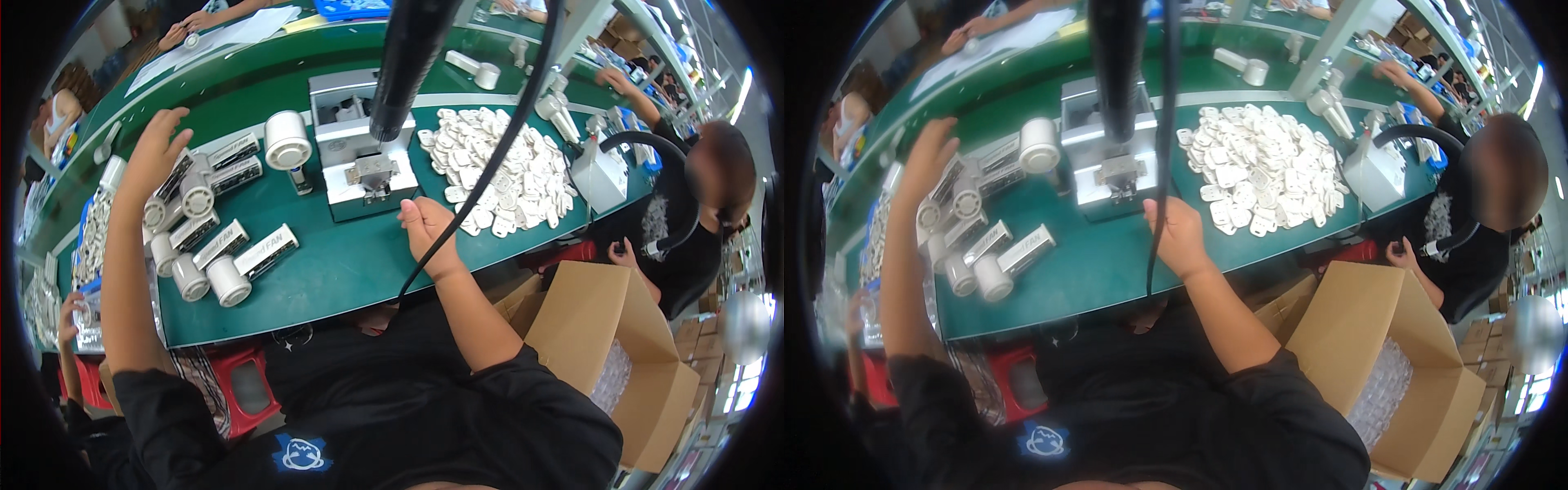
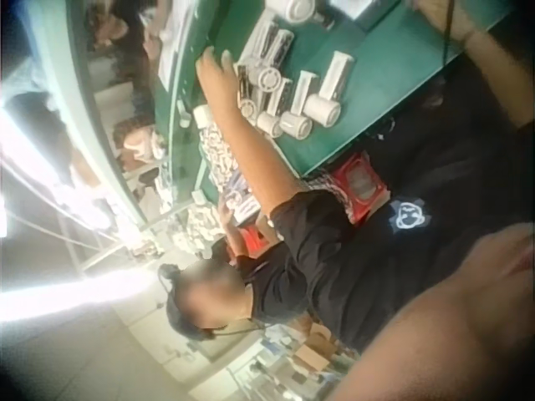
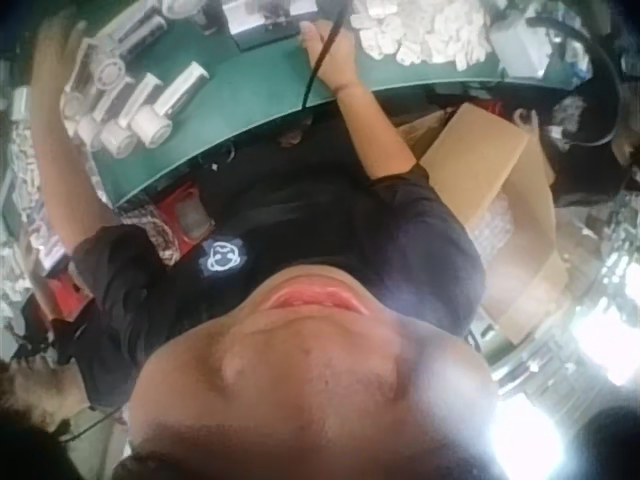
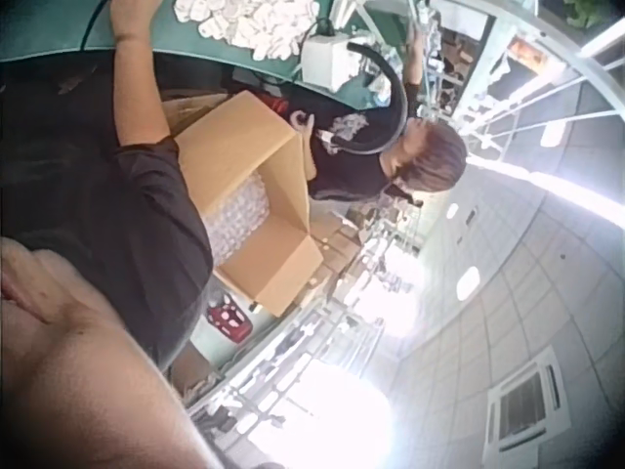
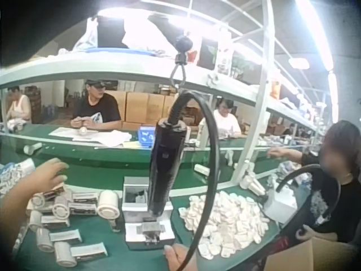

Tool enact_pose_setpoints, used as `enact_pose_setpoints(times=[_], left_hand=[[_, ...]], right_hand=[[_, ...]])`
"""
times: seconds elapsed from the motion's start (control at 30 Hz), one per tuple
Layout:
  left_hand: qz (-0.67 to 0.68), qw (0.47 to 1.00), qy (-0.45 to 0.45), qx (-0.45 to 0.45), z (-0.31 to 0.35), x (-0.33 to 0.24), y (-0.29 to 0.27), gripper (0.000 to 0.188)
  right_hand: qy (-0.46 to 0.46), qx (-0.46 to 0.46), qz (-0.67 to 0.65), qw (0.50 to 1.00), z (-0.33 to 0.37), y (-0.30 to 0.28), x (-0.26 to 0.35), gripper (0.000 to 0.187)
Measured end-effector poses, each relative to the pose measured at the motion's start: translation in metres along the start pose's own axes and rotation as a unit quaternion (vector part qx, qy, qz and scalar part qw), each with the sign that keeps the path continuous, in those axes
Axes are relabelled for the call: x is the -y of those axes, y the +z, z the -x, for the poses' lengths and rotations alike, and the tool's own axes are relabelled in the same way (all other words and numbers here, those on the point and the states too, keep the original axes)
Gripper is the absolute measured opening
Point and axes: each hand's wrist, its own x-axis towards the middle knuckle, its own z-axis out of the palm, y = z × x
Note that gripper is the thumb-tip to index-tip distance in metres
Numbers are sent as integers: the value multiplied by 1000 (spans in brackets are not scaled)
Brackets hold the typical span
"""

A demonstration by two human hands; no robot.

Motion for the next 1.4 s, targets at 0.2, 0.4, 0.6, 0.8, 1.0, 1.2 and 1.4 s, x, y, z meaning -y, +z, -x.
enact_pose_setpoints(times=[0.2, 0.4, 0.6, 0.8, 1.0, 1.2, 1.4], left_hand=[[218, 921, 275, -168, 1, -171, -52, 24], [370, 871, 317, -65, 53, -272, -78, 14], [484, 735, 470, 69, 21, -289, -78, 10], [598, 674, 432, 24, 24, -274, -55, 25], [576, 726, 377, 8, 32, -195, -61, 28], [661, 682, 311, 44, 41, -136, -35, 23], [706, 677, 193, 80, 59, -54, 0, 18]], right_hand=[[35, -12, -60, 998, 5, -10, -19, 17], [55, 22, -97, 994, 6, -3, -2, 13], [7, -42, -64, 997, 3, -6, -1, 12], [66, -15, -76, 995, 4, -13, 3, 14], [33, -167, -269, 948, 8, -15, -6, 5], [66, -201, -310, 927, 1, -29, 3, 4], [88, -212, -232, 945, 7, -25, -38, 6]])
